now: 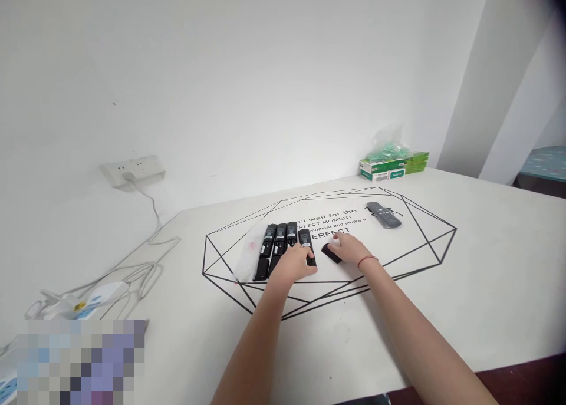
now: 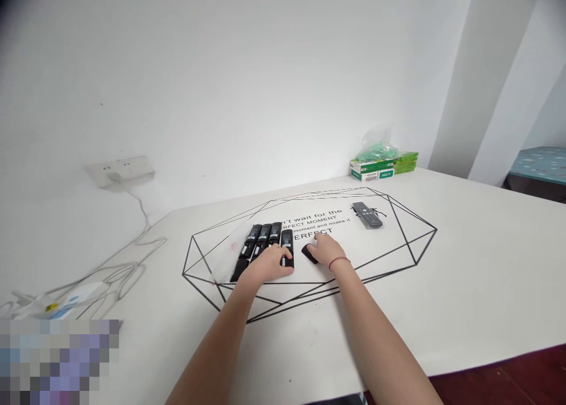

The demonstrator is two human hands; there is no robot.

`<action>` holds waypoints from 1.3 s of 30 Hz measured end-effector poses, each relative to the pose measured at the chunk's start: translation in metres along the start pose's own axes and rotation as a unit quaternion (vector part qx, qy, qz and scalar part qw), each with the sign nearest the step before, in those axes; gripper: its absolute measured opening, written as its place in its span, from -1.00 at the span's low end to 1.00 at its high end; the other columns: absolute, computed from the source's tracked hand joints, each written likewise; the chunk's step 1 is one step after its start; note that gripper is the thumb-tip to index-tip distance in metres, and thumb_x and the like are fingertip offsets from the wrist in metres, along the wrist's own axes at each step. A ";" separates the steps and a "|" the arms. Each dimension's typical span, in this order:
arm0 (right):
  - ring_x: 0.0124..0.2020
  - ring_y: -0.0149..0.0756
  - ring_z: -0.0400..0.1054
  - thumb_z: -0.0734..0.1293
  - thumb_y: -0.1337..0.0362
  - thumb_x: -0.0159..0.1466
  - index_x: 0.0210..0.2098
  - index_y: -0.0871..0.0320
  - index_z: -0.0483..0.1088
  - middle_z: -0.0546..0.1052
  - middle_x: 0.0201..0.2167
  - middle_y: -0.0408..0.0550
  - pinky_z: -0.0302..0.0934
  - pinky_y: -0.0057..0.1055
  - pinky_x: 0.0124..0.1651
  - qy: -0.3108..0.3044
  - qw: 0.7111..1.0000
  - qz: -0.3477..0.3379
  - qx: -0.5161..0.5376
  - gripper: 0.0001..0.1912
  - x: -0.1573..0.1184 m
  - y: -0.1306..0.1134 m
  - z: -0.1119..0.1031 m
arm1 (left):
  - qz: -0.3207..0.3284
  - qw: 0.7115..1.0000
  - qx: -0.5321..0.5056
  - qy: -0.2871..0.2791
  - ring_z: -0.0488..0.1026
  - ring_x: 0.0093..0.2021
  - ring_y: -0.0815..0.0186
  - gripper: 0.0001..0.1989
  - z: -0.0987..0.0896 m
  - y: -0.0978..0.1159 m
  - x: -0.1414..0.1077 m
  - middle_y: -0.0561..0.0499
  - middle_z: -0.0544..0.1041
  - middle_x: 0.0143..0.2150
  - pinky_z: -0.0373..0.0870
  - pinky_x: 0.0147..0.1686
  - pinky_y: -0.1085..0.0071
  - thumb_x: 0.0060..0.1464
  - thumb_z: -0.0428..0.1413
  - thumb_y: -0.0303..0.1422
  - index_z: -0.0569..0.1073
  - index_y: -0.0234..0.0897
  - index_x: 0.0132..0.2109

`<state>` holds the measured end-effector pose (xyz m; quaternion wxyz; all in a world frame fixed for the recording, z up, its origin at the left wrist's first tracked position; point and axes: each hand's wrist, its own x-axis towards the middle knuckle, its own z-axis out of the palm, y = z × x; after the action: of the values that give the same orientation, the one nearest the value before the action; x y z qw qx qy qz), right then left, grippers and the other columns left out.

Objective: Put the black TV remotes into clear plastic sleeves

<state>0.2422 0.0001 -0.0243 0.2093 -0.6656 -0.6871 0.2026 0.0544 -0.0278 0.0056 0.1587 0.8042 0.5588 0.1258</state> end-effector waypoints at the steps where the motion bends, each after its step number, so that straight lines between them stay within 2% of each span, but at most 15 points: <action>1: -0.13 -0.14 0.35 0.24 0.15 0.16 0.00 0.22 0.33 0.44 -0.10 0.18 0.14 -0.36 -0.19 -0.004 1.000 -0.009 -0.002 -0.56 0.000 0.000 0.000 | -0.004 1.000 -0.009 -0.009 0.38 -0.14 0.14 -0.79 -0.001 -0.001 0.000 -0.06 0.45 -0.17 0.26 -0.19 0.35 -0.19 0.19 -0.33 0.49 -0.16 -0.29; 2: -0.12 -0.16 0.34 0.26 0.15 0.14 0.01 0.18 0.33 0.43 -0.08 0.15 0.14 -0.37 -0.17 -0.011 1.000 -0.019 -0.004 -0.55 -0.001 -0.001 -0.001 | -0.006 1.000 -0.014 -0.001 0.39 -0.17 0.16 -0.82 0.000 -0.002 0.000 -0.05 0.46 -0.19 0.26 -0.21 0.36 -0.18 0.19 -0.35 0.49 -0.17 -0.32; 5: -0.12 -0.20 0.34 0.34 0.20 0.05 -0.08 0.09 0.39 0.45 -0.10 0.04 0.14 -0.40 -0.15 -0.040 0.998 -0.050 -0.004 -0.59 -0.004 -0.003 -0.003 | -0.005 0.997 0.006 0.072 0.41 -0.21 0.16 -0.96 0.005 -0.009 0.005 -0.06 0.48 -0.25 0.25 -0.22 0.33 -0.13 0.16 -0.37 0.47 -0.21 -0.42; 7: -0.14 -0.22 0.35 0.37 0.22 0.01 -0.11 0.08 0.40 0.46 -0.12 -0.01 0.15 -0.41 -0.18 -0.057 0.996 -0.063 -0.001 -0.58 -0.007 -0.005 -0.005 | -0.005 0.994 0.037 0.099 0.41 -0.21 0.14 -0.94 0.010 -0.014 0.009 -0.08 0.48 -0.27 0.23 -0.21 0.30 -0.08 0.14 -0.35 0.46 -0.22 -0.45; 12: -0.23 -0.22 0.37 0.43 0.16 -0.11 -0.12 0.09 0.38 0.50 -0.19 -0.04 0.18 -0.40 -0.26 -0.110 0.990 -0.083 -0.003 -0.47 -0.017 -0.009 -0.006 | -0.005 0.988 0.097 0.116 0.39 -0.18 0.11 -0.88 0.016 -0.021 0.014 -0.09 0.47 -0.27 0.20 -0.20 0.27 -0.03 0.12 -0.28 0.44 -0.22 -0.41; 17: -0.31 -0.23 0.37 0.42 0.19 -0.12 -0.20 0.11 0.37 0.46 -0.18 0.00 0.16 -0.40 -0.32 -0.132 0.985 -0.103 -0.046 -0.54 -0.030 -0.019 -0.004 | -0.001 0.984 0.119 0.132 0.37 -0.16 0.14 -0.87 0.021 -0.018 0.015 -0.08 0.46 -0.25 0.18 -0.19 0.27 0.04 0.08 -0.27 0.43 -0.22 -0.35; 21: -0.31 -0.21 0.37 0.43 -0.02 -0.14 -0.21 0.14 0.34 0.42 -0.18 0.03 0.17 -0.37 -0.32 -0.137 0.981 -0.124 -0.055 -0.43 -0.038 -0.032 -0.001 | -0.010 0.983 0.127 0.135 0.37 -0.16 0.15 -0.86 0.023 -0.019 0.015 -0.08 0.46 -0.22 0.17 -0.19 0.29 0.05 0.07 -0.26 0.43 -0.22 -0.31; 23: -0.30 -0.19 0.36 0.42 -0.08 -0.15 -0.22 0.15 0.34 0.41 -0.21 0.03 0.18 -0.36 -0.31 -0.133 0.980 -0.139 -0.056 -0.40 -0.039 -0.038 0.001 | -0.012 0.983 0.128 0.135 0.37 -0.16 0.17 -0.85 0.022 -0.019 0.016 -0.06 0.46 -0.21 0.17 -0.20 0.31 0.05 0.06 -0.25 0.43 -0.22 -0.30; 26: -0.30 -0.20 0.36 0.43 -0.05 -0.14 -0.19 0.16 0.35 0.41 -0.20 0.02 0.18 -0.37 -0.32 -0.125 0.977 -0.161 -0.056 -0.41 -0.039 -0.044 0.007 | -0.027 0.986 0.111 0.119 0.38 -0.18 0.20 -0.81 0.016 -0.022 0.017 -0.04 0.48 -0.21 0.18 -0.23 0.34 0.10 0.00 -0.24 0.44 -0.21 -0.32; 31: -0.27 -0.20 0.37 0.40 0.03 -0.04 -0.21 0.14 0.41 0.43 -0.20 0.02 0.15 -0.40 -0.33 -0.078 0.979 -0.182 -0.058 -0.54 -0.034 -0.046 0.018 | -0.067 0.985 0.084 0.132 0.41 -0.21 0.22 -0.70 0.001 -0.032 0.018 -0.07 0.51 -0.22 0.20 -0.30 0.37 0.18 -0.18 -0.30 0.45 -0.21 -0.26; 35: -0.30 -0.22 0.37 0.36 0.06 0.02 -0.29 0.13 0.43 0.47 -0.27 -0.02 0.10 -0.43 -0.38 -0.043 0.978 -0.192 -0.070 -0.66 -0.030 -0.046 0.024 | -0.080 0.984 0.067 0.145 0.42 -0.22 0.21 -0.69 -0.005 -0.039 0.019 -0.10 0.52 -0.20 0.21 -0.32 0.37 0.17 -0.18 -0.30 0.45 -0.22 -0.24; 39: -0.32 -0.25 0.36 0.37 0.07 0.02 -0.29 0.12 0.43 0.48 -0.30 -0.04 0.08 -0.44 -0.38 -0.028 0.979 -0.196 -0.056 -0.67 -0.027 -0.044 0.028 | -0.066 0.985 0.053 0.152 0.42 -0.24 0.22 -0.71 -0.001 -0.040 0.019 -0.10 0.52 -0.21 0.21 -0.32 0.38 0.15 -0.15 -0.29 0.46 -0.22 -0.25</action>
<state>0.1908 -0.0281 -0.0231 0.1879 -0.5223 -0.8203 0.1377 0.0264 0.0030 -0.0084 0.0373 0.7444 0.6340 0.2064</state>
